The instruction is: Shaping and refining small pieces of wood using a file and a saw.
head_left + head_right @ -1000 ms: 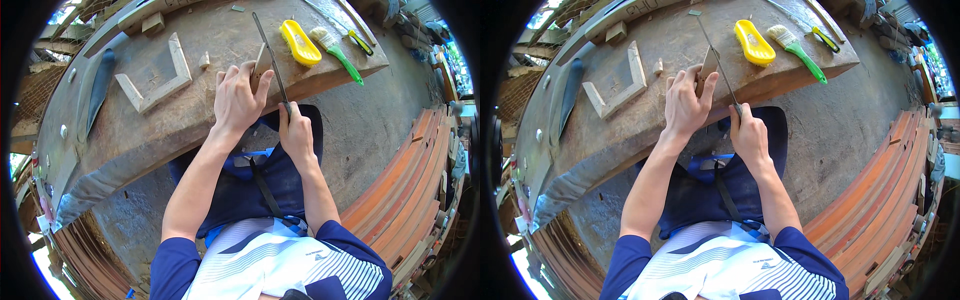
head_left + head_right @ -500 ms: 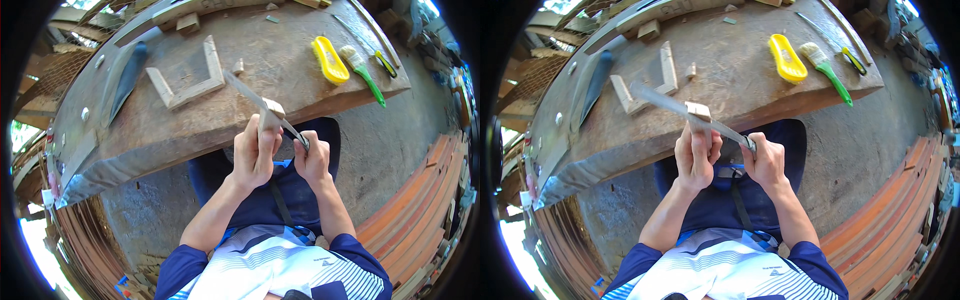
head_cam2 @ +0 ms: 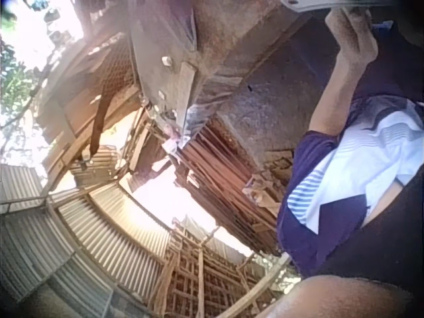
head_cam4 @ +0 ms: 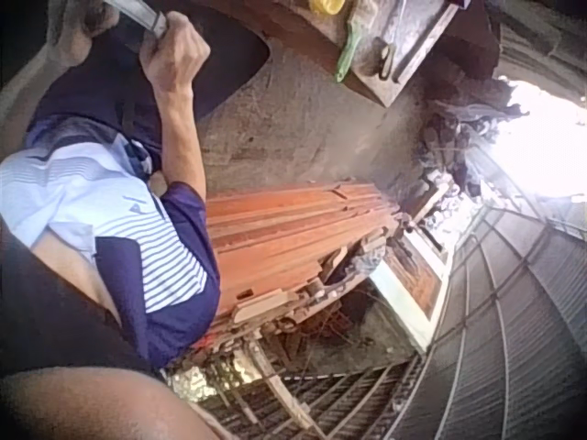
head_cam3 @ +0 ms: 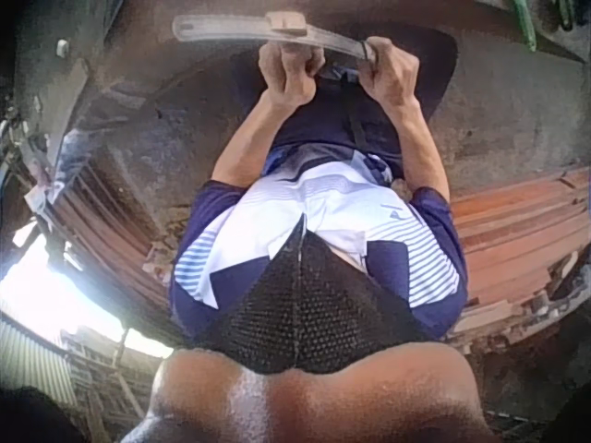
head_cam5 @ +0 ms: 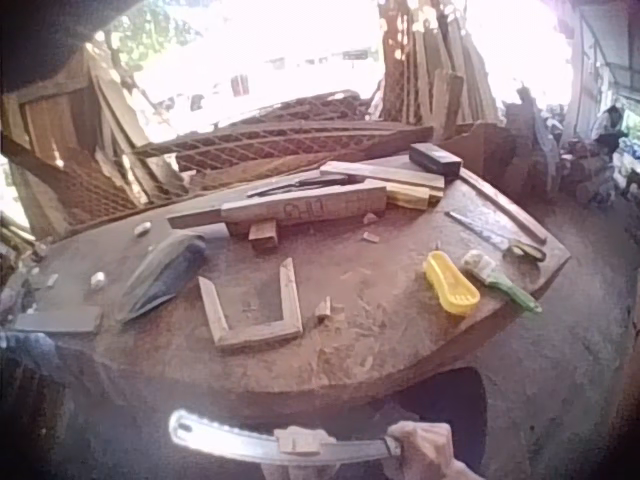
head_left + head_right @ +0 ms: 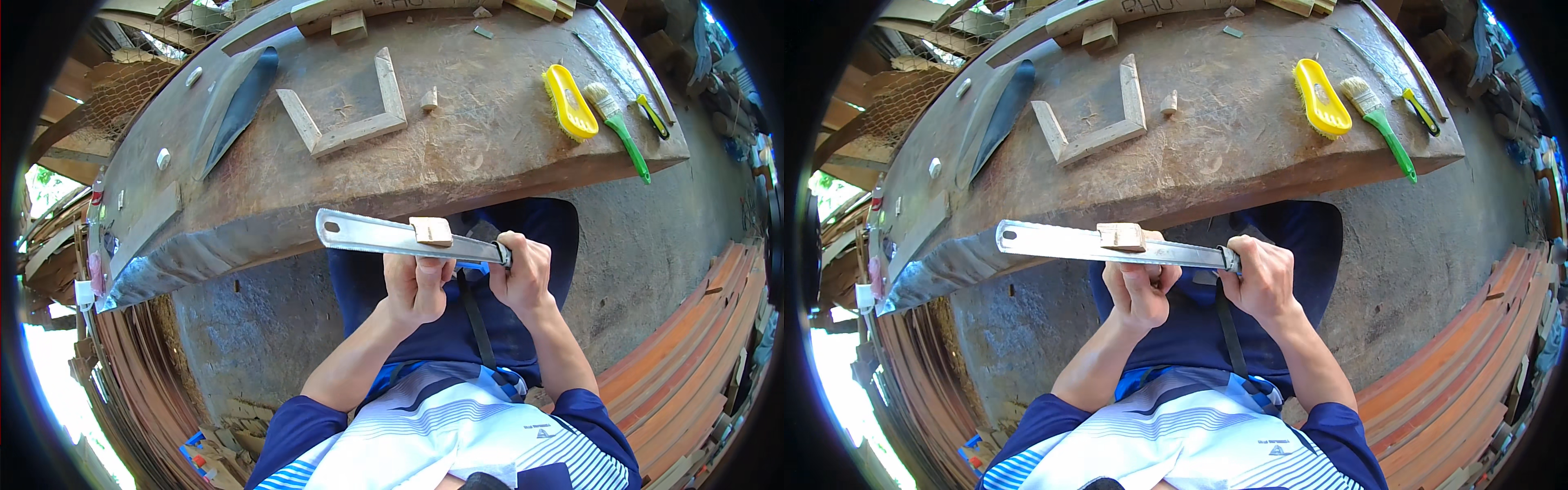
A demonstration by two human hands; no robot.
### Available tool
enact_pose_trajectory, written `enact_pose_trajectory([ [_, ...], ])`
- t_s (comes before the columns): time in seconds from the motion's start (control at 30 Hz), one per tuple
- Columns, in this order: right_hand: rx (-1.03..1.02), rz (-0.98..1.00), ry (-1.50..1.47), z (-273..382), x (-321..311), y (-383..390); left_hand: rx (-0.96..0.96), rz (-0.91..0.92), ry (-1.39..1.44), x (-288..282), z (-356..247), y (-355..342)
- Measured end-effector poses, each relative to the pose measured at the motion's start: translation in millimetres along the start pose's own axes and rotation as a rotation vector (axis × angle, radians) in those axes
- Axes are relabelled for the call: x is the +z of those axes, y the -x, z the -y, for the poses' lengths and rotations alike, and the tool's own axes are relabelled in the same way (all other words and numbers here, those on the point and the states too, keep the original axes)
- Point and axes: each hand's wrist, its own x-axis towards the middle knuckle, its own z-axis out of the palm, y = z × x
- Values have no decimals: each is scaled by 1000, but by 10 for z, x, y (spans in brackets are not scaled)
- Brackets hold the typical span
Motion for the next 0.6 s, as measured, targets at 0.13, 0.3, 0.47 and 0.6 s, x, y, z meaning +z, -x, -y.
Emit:
enact_pose_trajectory([
  [0.13,8,11,26,4,-15,-7,-20,6,-5,2,24,22],
  [0.3,26,20,20,1,-2,3,-35,10,48,3,6,-1],
  [0.47,85,55,9,5,17,70,-102,-30,68,37,26,37],
  [0.6,112,53,16,5,-1,73,-125,-17,56,56,70,16],
])
